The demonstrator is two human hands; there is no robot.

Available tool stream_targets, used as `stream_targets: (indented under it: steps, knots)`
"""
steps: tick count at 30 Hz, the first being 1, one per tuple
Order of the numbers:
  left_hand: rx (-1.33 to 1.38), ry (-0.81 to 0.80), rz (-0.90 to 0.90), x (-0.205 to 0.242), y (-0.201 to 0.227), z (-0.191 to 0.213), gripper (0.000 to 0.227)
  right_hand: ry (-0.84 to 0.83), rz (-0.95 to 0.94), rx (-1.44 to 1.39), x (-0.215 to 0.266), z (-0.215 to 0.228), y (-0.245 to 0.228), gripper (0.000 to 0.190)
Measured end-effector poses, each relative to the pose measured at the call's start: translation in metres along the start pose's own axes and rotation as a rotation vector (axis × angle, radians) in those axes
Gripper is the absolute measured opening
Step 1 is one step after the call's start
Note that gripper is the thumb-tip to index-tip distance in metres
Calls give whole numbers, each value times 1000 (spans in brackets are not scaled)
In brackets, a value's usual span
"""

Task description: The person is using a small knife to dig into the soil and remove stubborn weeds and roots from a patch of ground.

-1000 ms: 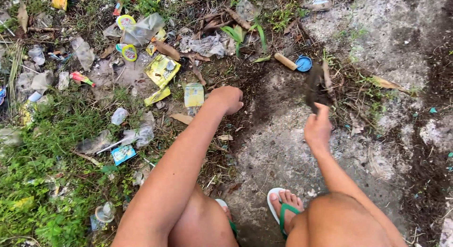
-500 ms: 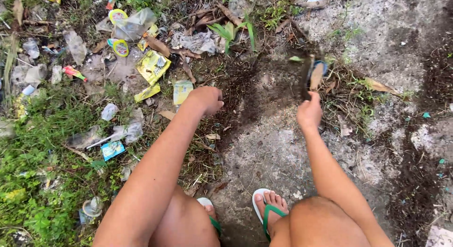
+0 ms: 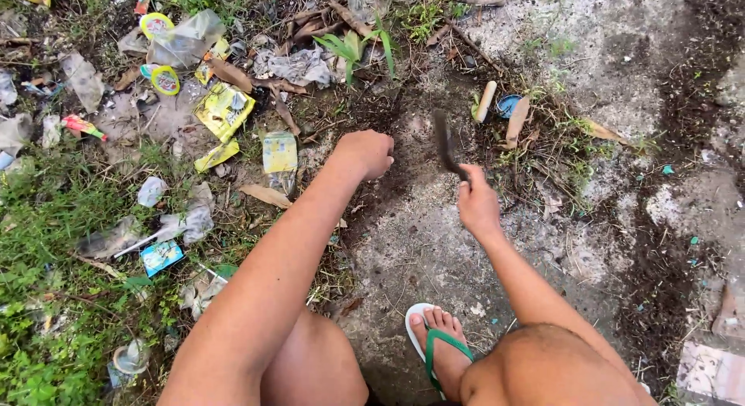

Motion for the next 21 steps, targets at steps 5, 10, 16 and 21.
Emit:
stream_targets:
  steps: [5, 10, 16, 21]
  knots:
    - [31, -6, 46, 16, -24, 0, 28, 17, -67, 107, -17, 12, 43, 40]
    - [121, 43, 92, 40, -45, 13, 27, 244, -34, 151, -26, 74, 88, 37]
    - [106, 64, 155, 24, -62, 8, 29, 70, -69, -578, 15, 38, 31, 31]
    - [-52, 41, 181, 24, -60, 21, 28, -233, 56, -387, 25, -22, -5, 38]
Point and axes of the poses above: each hand's wrist, its own x-axis away from the middle knuckle, its own z-axis out of the back of the hand, y = z × x, the point moved 9 cm from there along -x, towards the middle knuckle, and after that the axes turned 8 degrees about -y, right-handed, at the moved point
